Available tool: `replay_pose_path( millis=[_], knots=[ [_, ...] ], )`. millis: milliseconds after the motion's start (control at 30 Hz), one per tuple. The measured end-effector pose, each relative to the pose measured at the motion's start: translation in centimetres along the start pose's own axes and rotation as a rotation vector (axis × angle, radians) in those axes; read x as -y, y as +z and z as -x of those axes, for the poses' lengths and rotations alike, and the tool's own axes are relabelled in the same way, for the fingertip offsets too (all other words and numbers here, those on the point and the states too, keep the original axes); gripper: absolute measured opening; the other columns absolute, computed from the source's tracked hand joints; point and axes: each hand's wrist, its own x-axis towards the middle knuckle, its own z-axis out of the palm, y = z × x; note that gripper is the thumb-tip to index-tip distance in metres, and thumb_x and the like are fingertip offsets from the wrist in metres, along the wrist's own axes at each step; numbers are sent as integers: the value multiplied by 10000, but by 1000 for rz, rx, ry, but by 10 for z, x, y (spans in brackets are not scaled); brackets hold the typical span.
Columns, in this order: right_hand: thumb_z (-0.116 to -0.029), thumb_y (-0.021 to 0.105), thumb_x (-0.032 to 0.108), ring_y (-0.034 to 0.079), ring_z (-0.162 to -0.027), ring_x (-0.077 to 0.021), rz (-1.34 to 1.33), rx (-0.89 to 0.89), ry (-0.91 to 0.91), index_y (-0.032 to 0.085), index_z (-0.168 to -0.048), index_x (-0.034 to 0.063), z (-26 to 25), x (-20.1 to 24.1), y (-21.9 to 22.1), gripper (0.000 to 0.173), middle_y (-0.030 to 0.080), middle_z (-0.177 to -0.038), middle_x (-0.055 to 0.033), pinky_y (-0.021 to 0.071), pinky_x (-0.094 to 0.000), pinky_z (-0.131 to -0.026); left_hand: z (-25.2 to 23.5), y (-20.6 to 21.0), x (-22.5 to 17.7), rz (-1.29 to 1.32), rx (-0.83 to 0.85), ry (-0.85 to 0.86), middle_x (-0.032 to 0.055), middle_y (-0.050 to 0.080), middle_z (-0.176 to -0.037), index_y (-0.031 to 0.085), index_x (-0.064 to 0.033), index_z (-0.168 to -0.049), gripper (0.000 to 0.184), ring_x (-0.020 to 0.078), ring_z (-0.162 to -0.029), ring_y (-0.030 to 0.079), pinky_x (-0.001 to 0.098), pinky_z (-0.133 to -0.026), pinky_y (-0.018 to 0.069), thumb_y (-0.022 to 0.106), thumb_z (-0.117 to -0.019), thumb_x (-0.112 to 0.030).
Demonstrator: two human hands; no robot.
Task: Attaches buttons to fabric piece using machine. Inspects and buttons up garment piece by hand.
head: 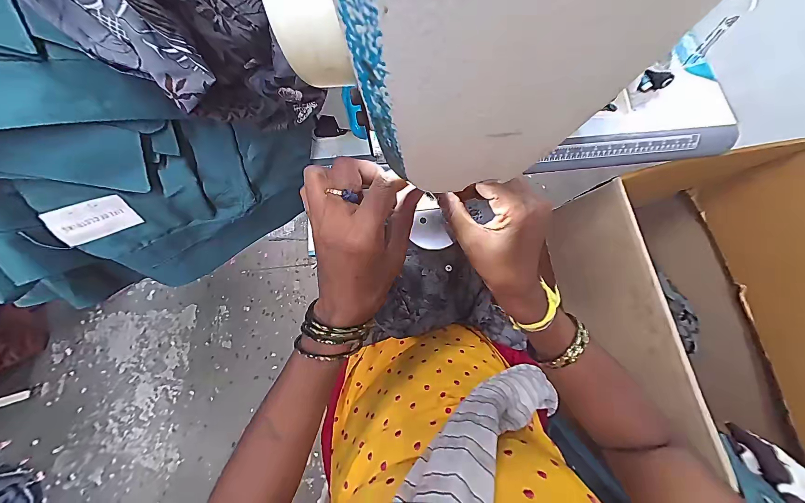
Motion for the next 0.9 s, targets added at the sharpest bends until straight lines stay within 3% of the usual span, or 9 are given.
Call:
replay_pose_path(
  millis=[133, 333, 467, 500, 600, 633, 767, 833, 900],
  knots=[
    [-880, 758, 109, 650, -883, -156, -29, 16, 31, 773, -984, 29, 1, 1, -1, 132, 718, -891, -86, 505, -258, -780, -6, 3, 0, -116, -37, 62, 162, 644, -1024, 759, -70, -955, 127, 327, -981, 559, 465, -829, 400, 748, -927, -193],
    [-863, 783, 100, 674, -912, -173, -24, -12, -5, 775, -953, 6, 4, 2, 1, 130, 732, -939, -115, 539, -262, -805, -6, 10, -9, -122, -47, -20, 178, 628, -989, 705, -41, -850, 207, 344, -993, 543, 462, -854, 396, 772, -877, -234],
    [-931, 763, 217, 622, -1186, -220, 52, -8, 22, 693, -1222, 14, 14, -17, -45, 361, 651, -1254, -153, 529, -372, -1002, 18, -29, 18, -94, 62, -190, 184, 655, -990, 735, -27, -1002, 215, 330, -1027, 569, 465, -951, 410, 700, -947, -232],
    [-953, 739, 229, 618, -1195, -199, 92, -29, 87, 679, -1250, 11, 20, -30, -64, 374, 636, -1276, -149, 533, -359, -1006, 32, -43, 37, -160, 107, -261, 210, 658, -988, 726, -11, -1031, 258, 365, -1013, 578, 503, -945, 416, 661, -963, -251],
    [-1004, 660, 174, 658, -1085, -172, 210, -92, 285, 695, -1179, -17, 48, -77, -112, 263, 651, -1189, -164, 560, -321, -946, 86, -65, 91, -307, 376, -455, 316, 660, -1016, 683, 65, -1079, 330, 554, -1026, 590, 689, -928, 421, 566, -994, -232],
    [-1020, 634, 186, 663, -1057, -183, 254, -70, 354, 703, -1161, -15, 61, -89, -123, 254, 661, -1163, -173, 558, -327, -935, 102, -63, 93, -276, 463, -456, 309, 669, -1015, 690, 60, -1081, 304, 556, -1019, 603, 697, -919, 436, 571, -996, -205],
    [-1050, 576, 229, 692, -1005, -268, 349, 146, 606, 710, -1158, 6, 111, -111, -141, 281, 687, -1137, -193, 572, -448, -904, 143, -10, 22, -31, 600, -319, 202, 709, -963, 747, -11, -963, 329, 415, -975, 654, 554, -872, 522, 587, -1009, -295],
    [-1040, 593, 212, 703, -975, -297, 386, 277, 689, 716, -1145, 27, 132, -121, -138, 245, 694, -1123, -178, 576, -512, -879, 138, 19, -10, -63, 775, -375, 241, 698, -1005, 747, 13, -973, 466, 452, -1054, 645, 575, -938, 515, 567, -1022, -414],
    [-1015, 639, 194, 701, -980, -333, 391, 370, 728, 740, -1107, 32, 151, -132, -131, 212, 702, -1123, -178, 557, -567, -878, 121, 43, -25, -159, 1031, -495, 326, 671, -1111, 705, 93, -1077, 672, 519, -1200, 578, 604, -1031, 459, 529, -1017, -552]
  ],
)
